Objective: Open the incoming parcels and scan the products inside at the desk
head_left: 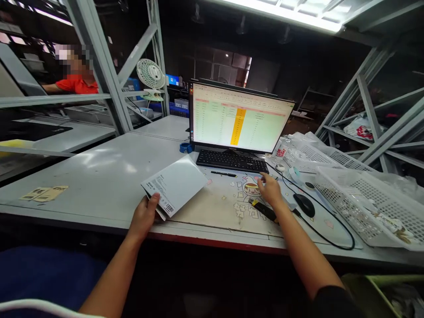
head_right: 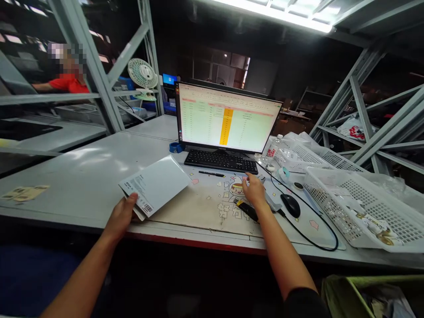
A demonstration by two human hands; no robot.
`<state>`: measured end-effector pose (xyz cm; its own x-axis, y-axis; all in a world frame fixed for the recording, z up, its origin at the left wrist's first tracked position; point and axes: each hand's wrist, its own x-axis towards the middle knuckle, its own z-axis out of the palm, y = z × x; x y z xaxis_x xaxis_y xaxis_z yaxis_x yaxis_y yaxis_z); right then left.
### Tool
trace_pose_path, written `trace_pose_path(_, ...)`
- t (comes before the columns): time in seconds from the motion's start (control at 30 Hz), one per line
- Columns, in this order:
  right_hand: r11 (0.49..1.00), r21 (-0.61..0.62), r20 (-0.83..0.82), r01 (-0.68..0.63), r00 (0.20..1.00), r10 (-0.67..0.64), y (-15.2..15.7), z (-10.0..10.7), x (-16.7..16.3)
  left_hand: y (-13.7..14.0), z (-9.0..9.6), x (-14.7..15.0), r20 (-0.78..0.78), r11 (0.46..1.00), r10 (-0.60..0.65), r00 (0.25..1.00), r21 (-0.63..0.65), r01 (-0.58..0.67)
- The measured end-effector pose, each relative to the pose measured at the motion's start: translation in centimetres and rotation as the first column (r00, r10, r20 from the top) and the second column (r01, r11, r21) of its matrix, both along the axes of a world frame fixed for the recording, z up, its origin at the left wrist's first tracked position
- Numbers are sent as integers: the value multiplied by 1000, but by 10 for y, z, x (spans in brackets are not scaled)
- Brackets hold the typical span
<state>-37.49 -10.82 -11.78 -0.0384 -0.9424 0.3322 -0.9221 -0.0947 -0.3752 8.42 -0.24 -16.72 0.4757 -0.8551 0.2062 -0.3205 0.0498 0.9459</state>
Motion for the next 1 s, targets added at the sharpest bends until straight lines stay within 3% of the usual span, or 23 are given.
trace_pose_path(0.17, 980, 197, 39, -13, 999, 6, -45, 12, 46, 1, -2, 1, 71, 999, 32, 997, 15, -33)
trace_pose_path(0.4, 955, 297, 83, 21, 995, -47, -77, 31, 53, 2, 1, 1, 52, 1000, -4, 999, 25, 3)
trace_pose_path(0.53, 960, 278, 132, -27, 991, -10, -81, 49, 61, 5, 7, 0, 27, 999, -32, 999, 32, 31)
trace_pose_path(0.63, 969, 181, 212, -169, 969, 129, -66, 63, 81, 12, 15, -1, 46, 998, -59, 997, 35, 58)
trace_pose_path(0.7, 895, 172, 332, -413, 879, 342, -43, 68, 99, 18, 19, -2, 61, 996, -86, 994, 29, 84)
trace_pose_path(0.77, 699, 175, 483, -693, 679, 552, -13, 69, 117, 24, 21, 0, 59, 993, -121, 991, 21, 120)
trace_pose_path(0.8, 599, 162, 542, -784, 578, 610, 3, 67, 125, 27, 20, 2, 49, 989, -144, 988, 20, 143)
trace_pose_path(0.83, 534, 153, 584, -831, 512, 630, 19, 64, 131, 30, 20, 4, 33, 985, -172, 985, 25, 171)
trace_pose_path(0.87, 513, 156, 611, -844, 490, 622, 33, 61, 136, 31, 18, 6, 12, 979, -202, 979, 36, 201)
trace_pose_path(1.0, 548, 169, 731, -819, 477, 488, 71, 40, 135, 33, 14, 15, -142, 953, -280, 949, 77, 293)
